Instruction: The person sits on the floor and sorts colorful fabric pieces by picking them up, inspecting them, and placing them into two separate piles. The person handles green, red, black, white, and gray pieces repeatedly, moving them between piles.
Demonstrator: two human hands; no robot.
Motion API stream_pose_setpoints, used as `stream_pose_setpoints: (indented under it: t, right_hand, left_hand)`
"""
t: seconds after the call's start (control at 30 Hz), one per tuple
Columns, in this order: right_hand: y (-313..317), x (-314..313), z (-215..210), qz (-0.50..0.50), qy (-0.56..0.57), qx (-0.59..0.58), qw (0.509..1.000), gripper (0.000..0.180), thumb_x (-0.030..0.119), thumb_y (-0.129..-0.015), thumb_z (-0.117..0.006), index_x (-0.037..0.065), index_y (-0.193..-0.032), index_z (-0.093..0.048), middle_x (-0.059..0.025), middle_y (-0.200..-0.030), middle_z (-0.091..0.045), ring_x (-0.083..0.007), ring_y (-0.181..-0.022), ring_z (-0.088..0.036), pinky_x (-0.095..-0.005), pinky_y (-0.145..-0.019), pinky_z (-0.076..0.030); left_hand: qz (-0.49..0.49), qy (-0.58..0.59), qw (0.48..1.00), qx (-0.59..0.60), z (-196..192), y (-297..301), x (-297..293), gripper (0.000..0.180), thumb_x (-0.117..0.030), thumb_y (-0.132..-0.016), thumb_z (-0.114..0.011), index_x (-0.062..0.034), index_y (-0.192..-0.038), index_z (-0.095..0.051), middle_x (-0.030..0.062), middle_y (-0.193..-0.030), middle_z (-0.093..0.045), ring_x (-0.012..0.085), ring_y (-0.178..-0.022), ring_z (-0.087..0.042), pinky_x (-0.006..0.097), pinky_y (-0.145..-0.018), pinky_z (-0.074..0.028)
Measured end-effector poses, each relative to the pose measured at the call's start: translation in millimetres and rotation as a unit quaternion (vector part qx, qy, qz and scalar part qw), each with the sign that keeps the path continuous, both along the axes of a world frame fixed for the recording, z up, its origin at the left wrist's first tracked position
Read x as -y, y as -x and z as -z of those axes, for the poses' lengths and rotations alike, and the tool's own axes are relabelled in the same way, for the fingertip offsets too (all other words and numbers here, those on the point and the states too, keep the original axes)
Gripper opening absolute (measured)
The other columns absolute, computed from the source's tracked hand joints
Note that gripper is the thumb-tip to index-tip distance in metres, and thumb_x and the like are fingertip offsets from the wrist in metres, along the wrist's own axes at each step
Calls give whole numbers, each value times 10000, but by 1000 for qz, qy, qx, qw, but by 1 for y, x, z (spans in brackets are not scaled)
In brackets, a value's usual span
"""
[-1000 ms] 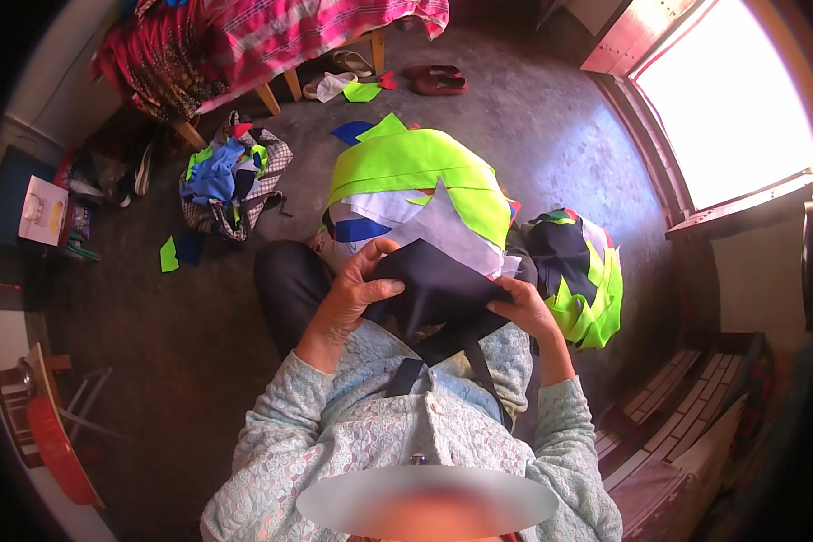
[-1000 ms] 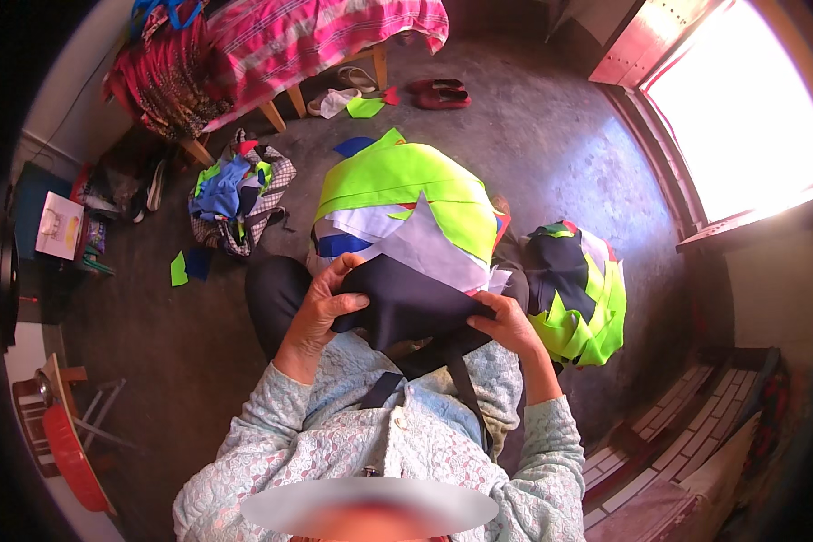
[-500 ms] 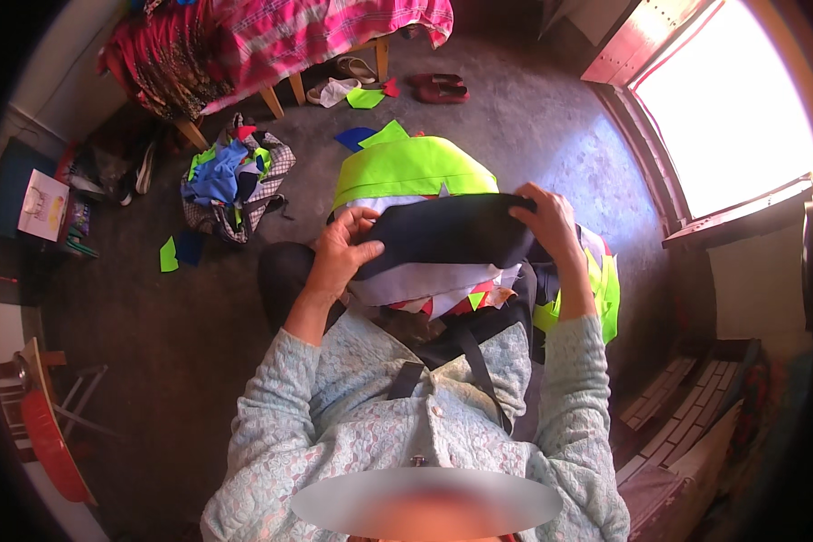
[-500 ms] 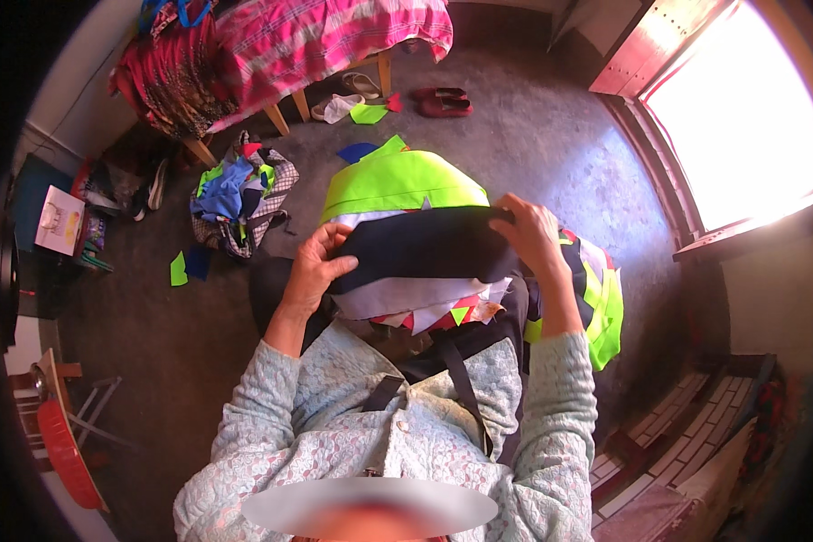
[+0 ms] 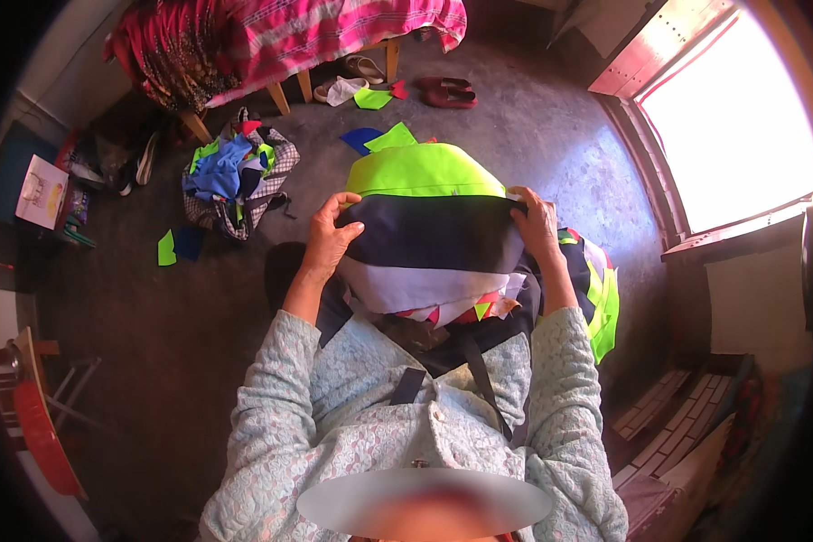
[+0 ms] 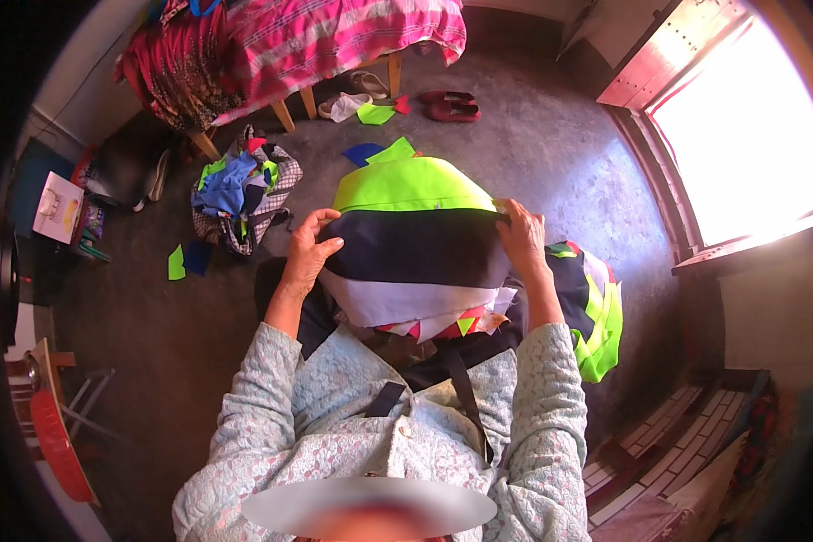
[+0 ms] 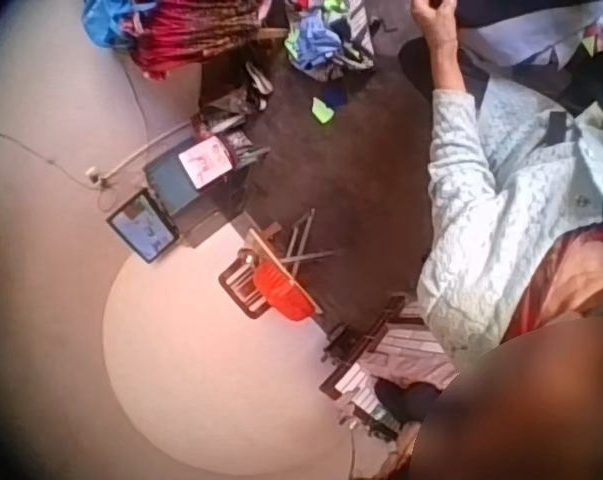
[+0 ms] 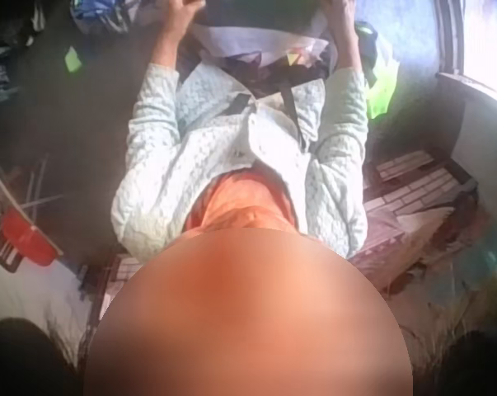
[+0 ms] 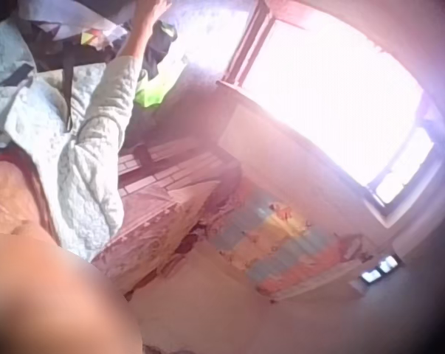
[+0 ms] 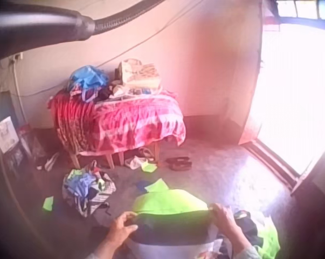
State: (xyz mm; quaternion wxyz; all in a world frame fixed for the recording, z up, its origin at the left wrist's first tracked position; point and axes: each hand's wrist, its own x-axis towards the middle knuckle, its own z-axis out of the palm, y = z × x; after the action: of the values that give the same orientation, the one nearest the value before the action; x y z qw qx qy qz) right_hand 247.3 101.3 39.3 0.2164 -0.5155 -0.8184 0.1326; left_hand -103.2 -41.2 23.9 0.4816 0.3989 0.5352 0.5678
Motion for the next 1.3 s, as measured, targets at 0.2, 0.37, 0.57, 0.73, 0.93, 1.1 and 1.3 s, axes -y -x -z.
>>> stream_pose_setpoints:
  t: [0.2, 0.37, 0.57, 0.73, 0.93, 1.1, 1.3]
  right_hand:
    - [13, -5, -3, 26, -70, 16, 997, 394, 118, -792, -670, 140, -1181, -614, -97, -1200, -631, -269, -1190, -544, -451, -1010, -342]
    - [8, 14, 9, 6, -151, 11, 989, 457, 199, -827, -693, 153, -1270, -589, -149, -1366, -517, -307, -1358, -395, -493, -1078, -285]
    - [42, 67, 6, -95, -96, 39, 990, 653, 437, -814, -695, 195, -1389, -503, -157, -1501, -354, -336, -1419, -274, -519, -1123, -209]
    - [49, 80, 24, -81, -75, 75, 991, 659, 531, -841, -607, 243, -1418, -468, -119, -1541, -307, -296, -1439, -245, -538, -1134, -138]
    - [49, 82, 30, -75, -91, 34, 992, 644, 547, -847, -583, 239, -1406, -491, -125, -1523, -347, -305, -1427, -269, -550, -1144, -128]
    - [46, 83, 31, -74, -70, 23, 995, 642, 542, -861, -565, 251, -1424, -462, -128, -1537, -314, -305, -1431, -260, -537, -1147, -109]
    - [47, 82, 34, -75, -71, 12, 995, 610, 570, -887, -517, 262, -1412, -479, -120, -1534, -320, -301, -1429, -264, -545, -1146, -108]
  left_hand:
    - [-54, 0, 998, -31, 4, 2, 0, 438, 140, -755, -592, -12, -1164, -549, 63, -1044, -634, 114, -933, -608, 237, -839, -496]
    - [-98, -32, 994, -24, 22, 9, -1, 429, 152, -756, -588, 5, -1157, -546, 53, -995, -636, 91, -878, -602, 228, -799, -500]
    - [-157, -12, 892, -424, 23, 2, 3, 438, -6, -741, -708, -35, -1153, -562, 151, -1188, -576, 269, -1111, -558, 393, -962, -443]
    - [-62, -138, 841, -520, 3, -32, 1, 501, -180, -797, -705, -80, -1261, -542, 168, -1411, -429, 382, -1309, -391, 484, -1077, -311]
    - [42, -107, 773, -624, 21, -46, 4, 539, -305, -883, -598, -182, -1394, -479, 159, -1512, -326, 377, -1407, -264, 558, -1116, -225]
    - [90, -57, 756, -646, 2, -47, 3, 562, -361, -898, -595, -165, -1406, -456, 178, -1522, -297, 383, -1421, -235, 574, -1121, -197]
    - [75, -90, 699, -706, -17, -86, -15, 547, -436, -943, -517, -177, -1419, -441, 140, -1540, -282, 359, -1435, -225, 612, -1114, -176]
